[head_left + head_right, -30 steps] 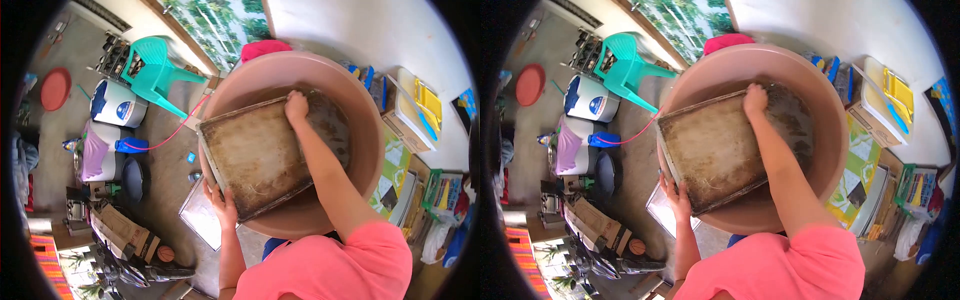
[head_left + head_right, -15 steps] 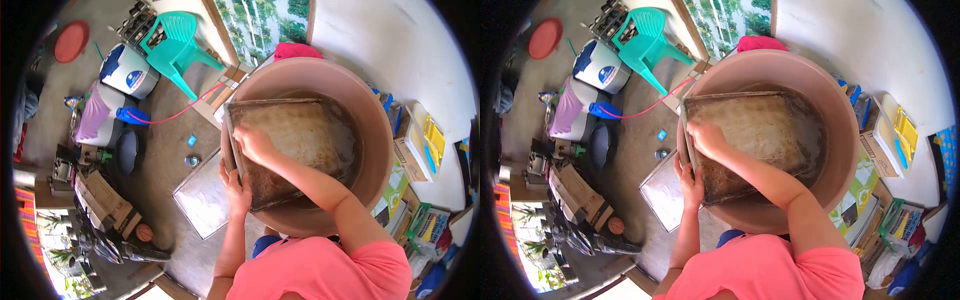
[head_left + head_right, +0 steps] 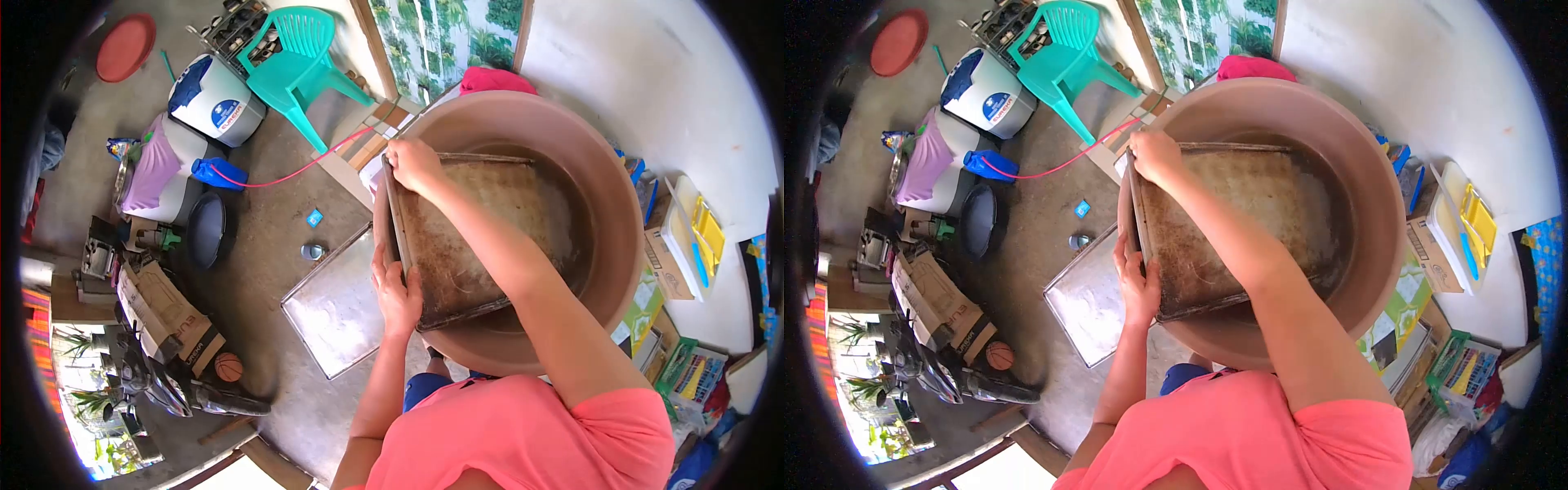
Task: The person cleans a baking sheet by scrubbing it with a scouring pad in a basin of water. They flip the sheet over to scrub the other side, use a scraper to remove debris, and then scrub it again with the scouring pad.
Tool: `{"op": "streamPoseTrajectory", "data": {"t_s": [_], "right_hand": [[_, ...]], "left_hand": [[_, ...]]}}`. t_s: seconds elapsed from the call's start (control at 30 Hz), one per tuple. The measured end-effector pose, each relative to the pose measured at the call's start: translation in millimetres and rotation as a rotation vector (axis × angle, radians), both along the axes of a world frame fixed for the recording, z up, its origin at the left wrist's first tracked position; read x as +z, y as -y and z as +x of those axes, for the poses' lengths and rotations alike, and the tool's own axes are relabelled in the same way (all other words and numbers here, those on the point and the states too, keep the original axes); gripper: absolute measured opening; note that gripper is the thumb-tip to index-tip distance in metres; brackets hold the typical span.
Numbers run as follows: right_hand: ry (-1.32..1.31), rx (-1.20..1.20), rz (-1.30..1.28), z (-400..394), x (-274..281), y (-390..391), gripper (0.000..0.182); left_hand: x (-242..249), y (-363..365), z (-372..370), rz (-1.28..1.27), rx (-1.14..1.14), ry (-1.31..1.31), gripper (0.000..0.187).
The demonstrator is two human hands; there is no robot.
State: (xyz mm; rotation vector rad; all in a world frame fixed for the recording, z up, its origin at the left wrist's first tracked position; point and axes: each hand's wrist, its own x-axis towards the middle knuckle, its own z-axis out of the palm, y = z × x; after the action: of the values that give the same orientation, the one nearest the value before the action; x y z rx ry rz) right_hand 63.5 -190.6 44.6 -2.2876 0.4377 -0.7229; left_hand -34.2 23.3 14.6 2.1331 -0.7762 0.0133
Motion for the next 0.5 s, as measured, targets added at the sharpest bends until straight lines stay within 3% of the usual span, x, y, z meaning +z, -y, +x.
{"op": "streamPoseTrajectory", "data": {"t_s": [0.07, 0.2, 0.33, 0.43, 0.5], "right_hand": [[-0.109, 0.009, -0.011, -4, -2, -3, 0.008], [0.035, 0.205, 0.043, -84, -16, -46, 0.011], [-0.203, 0.011, 0.075, -22, 1, -10, 0.005], [-0.002, -0.004, -0.059, 2, -3, -1, 0.004], [-0.068, 0.102, 0.090, -41, -13, -26, 0.007]], "left_hand": [[7, 2, -5, -0.005, 0.016, -0.056, 0.016], [4, 3, -1, 0.016, 0.024, -0.014, 0.015], [4, 0, -4, 0.006, -0.006, -0.015, 0.015], [2, 1, -3, -0.006, 0.008, -0.019, 0.016], [2, 2, -1, 0.038, 0.014, -0.003, 0.016]]}}
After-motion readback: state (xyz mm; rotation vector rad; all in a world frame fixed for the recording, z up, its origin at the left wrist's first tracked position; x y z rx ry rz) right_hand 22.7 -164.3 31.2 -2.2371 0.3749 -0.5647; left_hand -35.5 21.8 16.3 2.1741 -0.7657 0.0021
